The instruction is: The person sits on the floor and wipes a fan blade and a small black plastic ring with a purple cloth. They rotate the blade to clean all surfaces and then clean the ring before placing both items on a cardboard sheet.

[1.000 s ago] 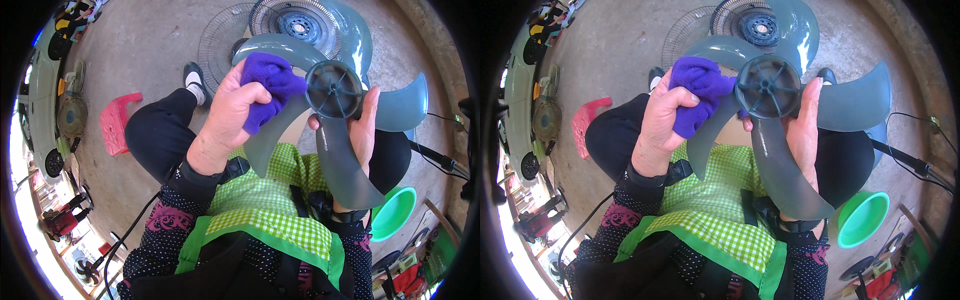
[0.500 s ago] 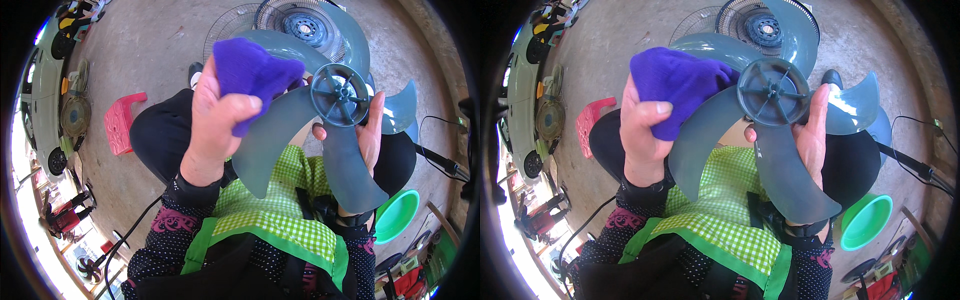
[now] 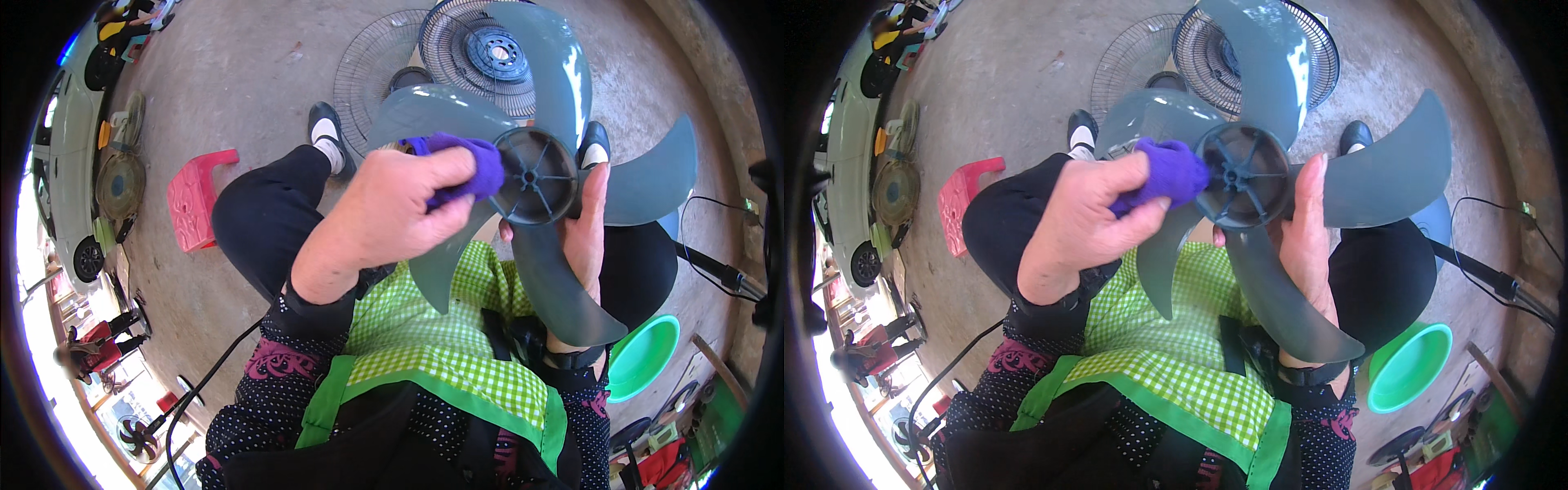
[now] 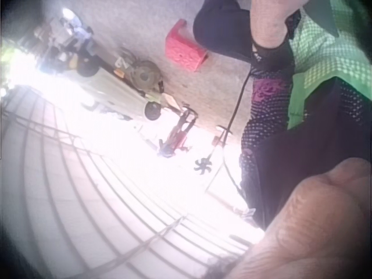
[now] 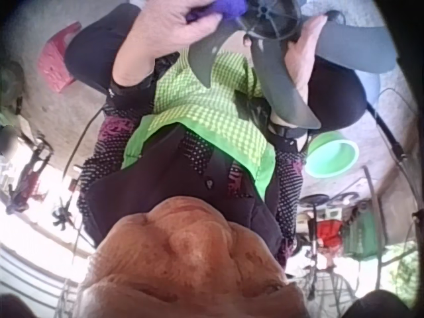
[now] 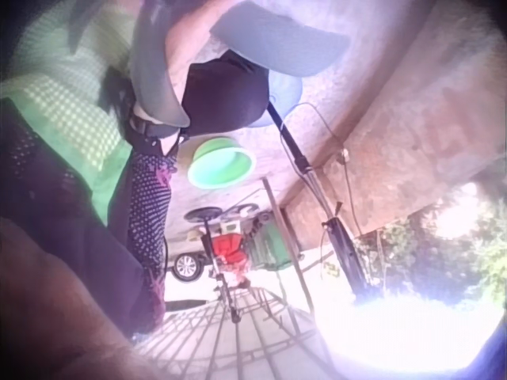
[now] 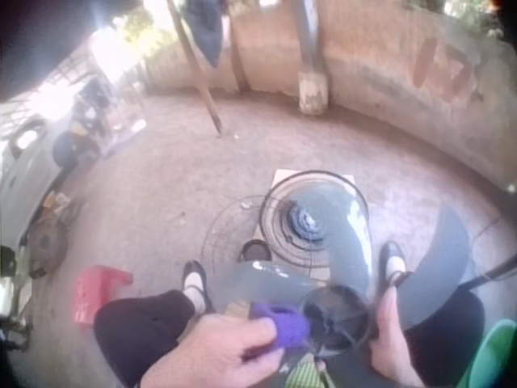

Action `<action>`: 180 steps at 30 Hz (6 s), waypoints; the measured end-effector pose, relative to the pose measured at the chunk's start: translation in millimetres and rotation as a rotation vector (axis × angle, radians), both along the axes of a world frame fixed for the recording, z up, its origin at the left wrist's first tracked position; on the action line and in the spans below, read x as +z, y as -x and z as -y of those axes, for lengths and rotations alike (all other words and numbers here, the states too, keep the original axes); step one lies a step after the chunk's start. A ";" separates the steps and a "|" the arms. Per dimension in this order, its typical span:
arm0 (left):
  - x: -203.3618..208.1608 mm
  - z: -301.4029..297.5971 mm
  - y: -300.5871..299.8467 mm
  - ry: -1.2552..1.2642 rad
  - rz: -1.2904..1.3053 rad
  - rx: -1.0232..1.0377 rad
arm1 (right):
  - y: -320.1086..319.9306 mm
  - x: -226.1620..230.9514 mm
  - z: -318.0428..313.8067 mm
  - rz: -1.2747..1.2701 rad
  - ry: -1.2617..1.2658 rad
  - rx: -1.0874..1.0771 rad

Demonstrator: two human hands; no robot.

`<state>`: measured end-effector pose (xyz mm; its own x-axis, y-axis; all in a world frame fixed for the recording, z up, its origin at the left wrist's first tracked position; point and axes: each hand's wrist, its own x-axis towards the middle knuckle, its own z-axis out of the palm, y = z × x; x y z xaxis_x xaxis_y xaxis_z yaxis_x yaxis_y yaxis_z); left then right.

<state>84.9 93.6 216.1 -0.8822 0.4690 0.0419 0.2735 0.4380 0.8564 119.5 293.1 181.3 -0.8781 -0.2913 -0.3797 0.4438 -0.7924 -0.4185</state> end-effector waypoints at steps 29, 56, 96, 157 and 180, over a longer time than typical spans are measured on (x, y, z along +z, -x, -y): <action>-11.5 65.6 32.9 -1.207 0.241 0.682 | -1.2 5.2 -8.4 0.092 -0.200 -0.146; -77.4 -17.0 29.7 -0.177 0.258 0.052 | -6.6 -7.2 -7.6 0.066 -0.489 0.184; -78.4 -25.0 18.4 -0.313 0.557 0.348 | -1.7 -14.3 22.7 -0.135 -0.879 0.072; -44.1 -25.3 6.1 -0.295 -0.285 0.075 | -2.4 -11.5 24.6 -0.085 -0.941 0.040; -46.6 31.2 36.7 -1.284 0.353 0.493 | 1.2 4.8 20.1 0.040 -0.731 -0.231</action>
<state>48.2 62.4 169.4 -0.9952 -0.0796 -0.0571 0.0147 -0.6979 0.7161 118.3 273.0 186.1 -0.8675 0.2356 -0.4381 0.3264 -0.3950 -0.8587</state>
